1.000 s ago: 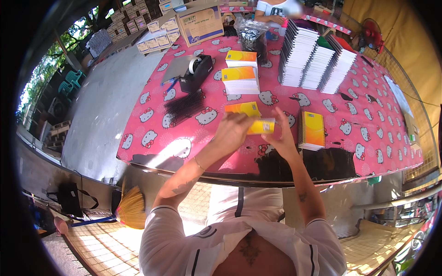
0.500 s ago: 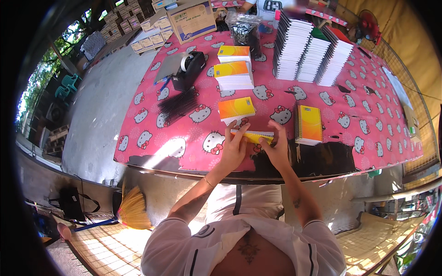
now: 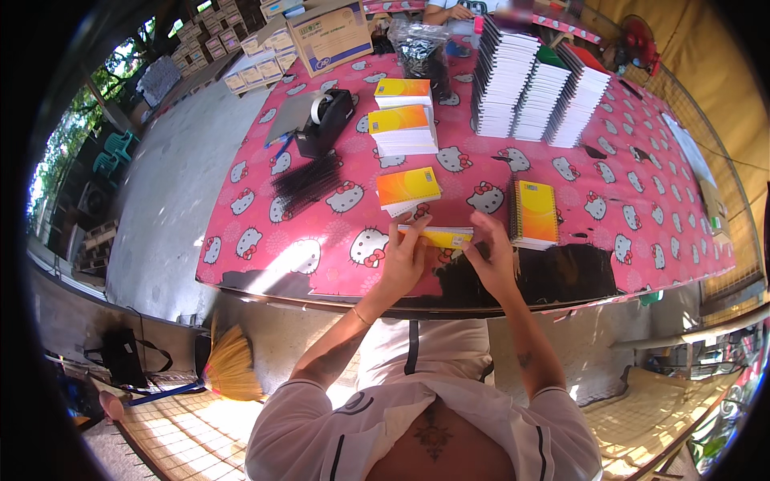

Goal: The person is inserting spiral wire coils into the pre-punched holes of small notebooks and aligning the pages.

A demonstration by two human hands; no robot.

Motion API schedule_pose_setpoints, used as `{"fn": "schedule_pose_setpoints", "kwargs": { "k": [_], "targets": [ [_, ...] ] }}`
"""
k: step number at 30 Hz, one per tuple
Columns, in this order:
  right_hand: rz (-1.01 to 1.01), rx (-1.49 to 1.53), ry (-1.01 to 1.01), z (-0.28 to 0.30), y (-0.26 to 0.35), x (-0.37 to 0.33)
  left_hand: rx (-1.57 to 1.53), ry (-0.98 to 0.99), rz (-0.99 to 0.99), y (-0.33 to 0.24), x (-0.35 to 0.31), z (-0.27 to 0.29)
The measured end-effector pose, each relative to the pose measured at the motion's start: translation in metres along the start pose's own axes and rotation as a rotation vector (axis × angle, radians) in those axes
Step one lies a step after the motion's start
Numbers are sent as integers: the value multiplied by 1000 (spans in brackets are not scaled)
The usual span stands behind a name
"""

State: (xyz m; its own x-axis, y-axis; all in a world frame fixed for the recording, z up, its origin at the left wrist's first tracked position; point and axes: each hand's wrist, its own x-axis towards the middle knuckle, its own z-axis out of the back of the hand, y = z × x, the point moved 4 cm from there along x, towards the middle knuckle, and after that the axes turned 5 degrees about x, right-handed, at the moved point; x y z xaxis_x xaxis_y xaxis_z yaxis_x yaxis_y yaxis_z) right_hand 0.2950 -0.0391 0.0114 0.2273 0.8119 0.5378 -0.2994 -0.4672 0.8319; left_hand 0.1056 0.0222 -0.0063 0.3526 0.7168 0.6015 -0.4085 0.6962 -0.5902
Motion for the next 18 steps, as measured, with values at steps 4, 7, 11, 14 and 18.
{"fn": "schedule_pose_setpoints", "kwargs": {
  "k": [4, 7, 11, 14, 18],
  "targets": [
    [-339, 374, 147, -19, -36, -1, 5, 79, 53, 6, -3, -2],
    [-349, 264, 225, -26, -33, -1, -50, 142, 50, 5, -6, 2],
    [-296, 217, 182, -2, -34, -1, 122, -10, 20, 40, 45, 61],
    [-435, 377, 192, -15, -33, -7, 870, -77, 22, 147, 58, 119],
    [-422, 443, 125, -16, -16, -6, 940, -79, -98, 150, 60, 112]
  ]
}}
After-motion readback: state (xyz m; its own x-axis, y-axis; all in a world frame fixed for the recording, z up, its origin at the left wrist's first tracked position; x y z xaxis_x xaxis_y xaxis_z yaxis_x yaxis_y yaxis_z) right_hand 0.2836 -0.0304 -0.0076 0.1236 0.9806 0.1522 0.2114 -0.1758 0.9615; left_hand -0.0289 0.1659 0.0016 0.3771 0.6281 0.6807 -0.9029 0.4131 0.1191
